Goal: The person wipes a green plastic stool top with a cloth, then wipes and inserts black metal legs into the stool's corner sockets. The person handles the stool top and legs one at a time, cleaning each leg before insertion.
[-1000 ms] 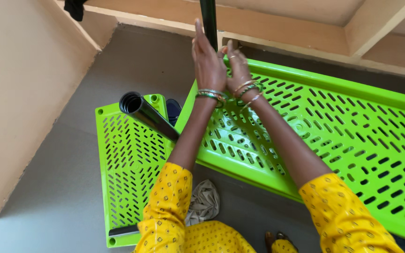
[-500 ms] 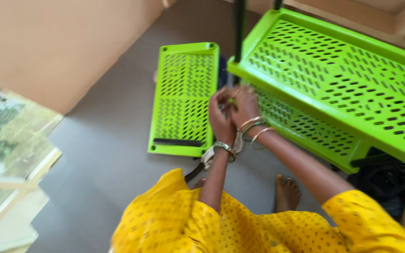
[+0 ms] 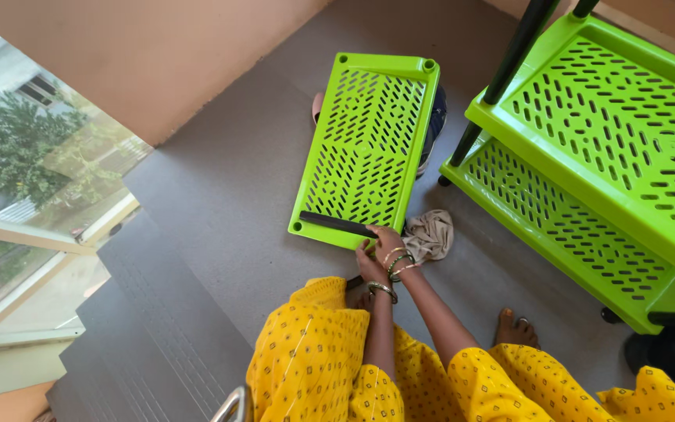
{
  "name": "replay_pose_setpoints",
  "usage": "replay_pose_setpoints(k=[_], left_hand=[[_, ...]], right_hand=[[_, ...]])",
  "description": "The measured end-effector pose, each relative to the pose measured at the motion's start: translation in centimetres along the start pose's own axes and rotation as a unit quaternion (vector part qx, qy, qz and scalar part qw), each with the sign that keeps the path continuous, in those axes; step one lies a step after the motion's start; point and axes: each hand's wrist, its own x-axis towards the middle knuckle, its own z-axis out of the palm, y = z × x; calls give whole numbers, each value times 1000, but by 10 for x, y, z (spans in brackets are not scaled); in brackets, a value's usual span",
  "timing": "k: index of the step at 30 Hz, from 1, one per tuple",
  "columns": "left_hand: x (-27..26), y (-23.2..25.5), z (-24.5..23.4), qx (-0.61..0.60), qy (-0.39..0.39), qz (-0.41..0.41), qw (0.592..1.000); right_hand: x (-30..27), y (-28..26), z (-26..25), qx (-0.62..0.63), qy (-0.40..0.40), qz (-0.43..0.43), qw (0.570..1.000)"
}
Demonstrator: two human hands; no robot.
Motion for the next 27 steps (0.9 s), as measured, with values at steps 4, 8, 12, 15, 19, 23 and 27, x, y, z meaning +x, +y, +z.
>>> replay_pose_setpoints(k=[4,8,12,15,19,23,27], left_hand=[[-2,-8,4,387,34,110,915],[-12,-24,-3,405,14,175,897],[-36,-53,-9,429,57,156,888],[-35,-72,-15,445,38,162,880],[-21,-79,-30,484,-82,34,871],[-35,-69,-20,470,-183,29,863],[-81,-52,19,471,-275,108,831]], right_hand=[[27,3,2,-72,-19,-49,996],[35,5,8,-129,-51,64,988],[23,20,5,-67,3,63,996],[7,28,-7,15,103,32,994],[-24,27,-44,74,205,55,974],[-62,-10,-126,77,255,12,964],[-102,-61,-220,41,262,-21,964]])
